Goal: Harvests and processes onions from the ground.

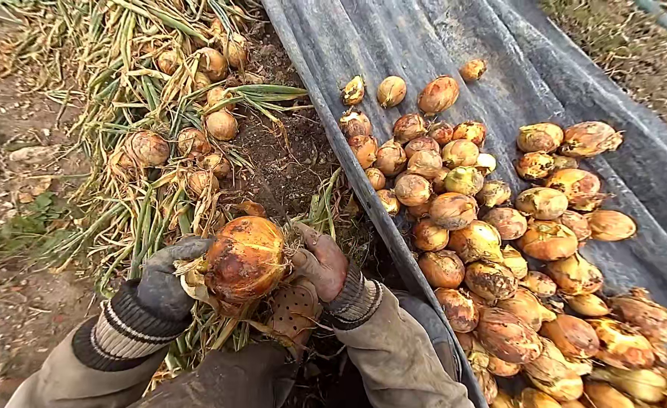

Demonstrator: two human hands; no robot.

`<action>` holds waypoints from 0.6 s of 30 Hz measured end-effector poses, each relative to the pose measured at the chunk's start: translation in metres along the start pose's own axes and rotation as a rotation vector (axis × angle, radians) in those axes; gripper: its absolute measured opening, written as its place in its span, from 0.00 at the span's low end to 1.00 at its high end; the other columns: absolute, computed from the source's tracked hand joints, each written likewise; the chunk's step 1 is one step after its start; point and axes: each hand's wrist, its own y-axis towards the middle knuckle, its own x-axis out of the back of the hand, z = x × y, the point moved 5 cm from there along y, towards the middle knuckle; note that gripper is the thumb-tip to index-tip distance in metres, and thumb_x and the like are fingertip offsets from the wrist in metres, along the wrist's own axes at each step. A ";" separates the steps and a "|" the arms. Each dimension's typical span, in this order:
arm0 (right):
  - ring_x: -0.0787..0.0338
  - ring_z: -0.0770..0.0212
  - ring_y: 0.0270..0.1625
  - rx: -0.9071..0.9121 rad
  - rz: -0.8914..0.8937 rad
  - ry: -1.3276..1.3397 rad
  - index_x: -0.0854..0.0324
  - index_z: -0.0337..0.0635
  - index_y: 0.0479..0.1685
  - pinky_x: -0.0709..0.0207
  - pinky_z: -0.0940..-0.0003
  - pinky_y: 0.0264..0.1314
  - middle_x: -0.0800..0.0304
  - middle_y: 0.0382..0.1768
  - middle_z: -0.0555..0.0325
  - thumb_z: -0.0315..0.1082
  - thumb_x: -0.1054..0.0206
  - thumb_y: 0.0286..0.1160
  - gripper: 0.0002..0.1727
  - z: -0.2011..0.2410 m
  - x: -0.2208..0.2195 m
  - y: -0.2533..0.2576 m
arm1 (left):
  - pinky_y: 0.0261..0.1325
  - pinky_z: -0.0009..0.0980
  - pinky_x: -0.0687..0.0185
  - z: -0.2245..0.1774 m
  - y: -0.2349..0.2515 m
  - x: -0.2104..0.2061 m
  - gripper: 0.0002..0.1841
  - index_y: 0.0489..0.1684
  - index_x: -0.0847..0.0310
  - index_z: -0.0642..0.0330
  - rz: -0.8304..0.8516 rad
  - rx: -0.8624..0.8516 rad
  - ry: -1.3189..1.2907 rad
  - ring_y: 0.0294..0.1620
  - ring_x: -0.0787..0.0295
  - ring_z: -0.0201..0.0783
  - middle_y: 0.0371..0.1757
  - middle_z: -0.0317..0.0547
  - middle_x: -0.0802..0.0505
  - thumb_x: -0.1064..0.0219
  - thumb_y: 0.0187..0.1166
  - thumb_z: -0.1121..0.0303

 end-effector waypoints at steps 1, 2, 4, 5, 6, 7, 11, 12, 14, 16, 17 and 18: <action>0.13 0.71 0.38 0.040 -0.035 0.000 0.16 0.41 0.52 0.16 0.65 0.42 0.12 0.34 0.60 0.82 0.57 0.72 0.50 0.002 0.000 -0.002 | 0.49 0.19 0.12 0.001 -0.001 0.000 0.08 0.39 0.05 0.34 0.017 0.031 -0.016 0.44 0.09 0.17 0.41 0.19 0.04 0.29 0.73 0.65; 0.10 0.71 0.46 0.066 -0.034 -0.008 0.15 0.39 0.57 0.14 0.64 0.51 0.09 0.41 0.57 0.81 0.56 0.74 0.50 0.005 0.001 -0.004 | 0.46 0.20 0.11 0.003 -0.002 -0.001 0.08 0.39 0.05 0.35 0.020 0.078 -0.038 0.41 0.09 0.19 0.40 0.21 0.04 0.27 0.69 0.65; 0.10 0.67 0.57 0.119 -0.030 -0.025 0.15 0.33 0.61 0.16 0.61 0.65 0.07 0.49 0.50 0.80 0.52 0.73 0.52 0.005 0.001 -0.006 | 0.42 0.22 0.10 0.008 -0.004 -0.002 0.08 0.39 0.05 0.37 0.027 0.118 -0.049 0.39 0.08 0.21 0.39 0.24 0.04 0.21 0.63 0.63; 0.09 0.67 0.56 0.141 -0.051 -0.021 0.15 0.32 0.57 0.16 0.62 0.63 0.07 0.47 0.49 0.80 0.49 0.72 0.52 0.006 0.001 -0.006 | 0.44 0.22 0.10 0.009 -0.005 -0.003 0.09 0.39 0.05 0.36 0.058 0.111 -0.056 0.40 0.08 0.21 0.40 0.23 0.03 0.20 0.63 0.62; 0.09 0.69 0.53 0.147 -0.077 -0.005 0.14 0.33 0.56 0.15 0.63 0.61 0.06 0.45 0.51 0.80 0.48 0.71 0.51 0.006 0.001 -0.006 | 0.47 0.21 0.10 0.009 -0.005 -0.005 0.09 0.41 0.04 0.35 0.106 0.103 -0.067 0.43 0.08 0.20 0.42 0.22 0.03 0.19 0.65 0.61; 0.09 0.71 0.50 0.135 -0.111 0.008 0.13 0.35 0.53 0.14 0.64 0.57 0.06 0.42 0.53 0.80 0.50 0.71 0.51 0.007 0.002 -0.005 | 0.47 0.21 0.10 0.008 -0.005 -0.007 0.09 0.42 0.05 0.34 0.152 0.102 -0.081 0.43 0.09 0.19 0.43 0.22 0.04 0.20 0.66 0.60; 0.10 0.70 0.38 0.024 -0.240 -0.029 0.12 0.43 0.40 0.14 0.61 0.45 0.10 0.28 0.59 0.77 0.64 0.81 0.48 0.008 0.002 -0.005 | 0.47 0.17 0.13 0.003 0.001 -0.012 0.10 0.43 0.07 0.33 0.280 0.007 0.049 0.43 0.11 0.15 0.41 0.17 0.06 0.23 0.70 0.47; 0.11 0.71 0.33 0.007 -0.260 -0.031 0.13 0.44 0.36 0.15 0.62 0.39 0.13 0.24 0.61 0.75 0.64 0.82 0.46 0.007 0.001 -0.005 | 0.44 0.17 0.14 0.003 0.003 -0.011 0.08 0.38 0.07 0.35 0.232 -0.024 0.088 0.40 0.11 0.16 0.37 0.18 0.06 0.22 0.69 0.48; 0.16 0.71 0.27 -0.076 -0.293 0.015 0.14 0.45 0.31 0.19 0.63 0.33 0.18 0.20 0.63 0.73 0.60 0.83 0.43 0.000 -0.001 -0.004 | 0.40 0.19 0.14 0.001 0.008 -0.008 0.07 0.30 0.09 0.42 0.146 -0.136 0.252 0.35 0.12 0.18 0.31 0.23 0.08 0.25 0.66 0.53; 0.24 0.69 0.18 -0.186 -0.308 0.101 0.17 0.47 0.25 0.26 0.64 0.24 0.25 0.15 0.65 0.73 0.58 0.83 0.41 -0.013 -0.006 -0.004 | 0.46 0.25 0.14 -0.004 0.014 -0.003 0.14 0.28 0.09 0.51 0.127 -0.304 0.465 0.37 0.11 0.23 0.30 0.31 0.07 0.26 0.65 0.50; 0.27 0.68 0.16 -0.218 -0.313 0.140 0.19 0.47 0.24 0.28 0.64 0.21 0.28 0.13 0.65 0.73 0.57 0.83 0.40 -0.017 -0.008 -0.004 | 0.49 0.29 0.14 -0.006 0.017 0.000 0.17 0.27 0.09 0.54 0.118 -0.362 0.544 0.38 0.10 0.26 0.31 0.36 0.06 0.26 0.65 0.48; 0.29 0.67 0.14 -0.229 -0.329 0.161 0.19 0.47 0.23 0.30 0.64 0.18 0.29 0.12 0.64 0.72 0.57 0.84 0.40 -0.019 -0.009 -0.003 | 0.52 0.32 0.14 -0.005 0.019 0.002 0.19 0.29 0.08 0.56 0.109 -0.403 0.597 0.40 0.09 0.29 0.32 0.40 0.05 0.26 0.66 0.47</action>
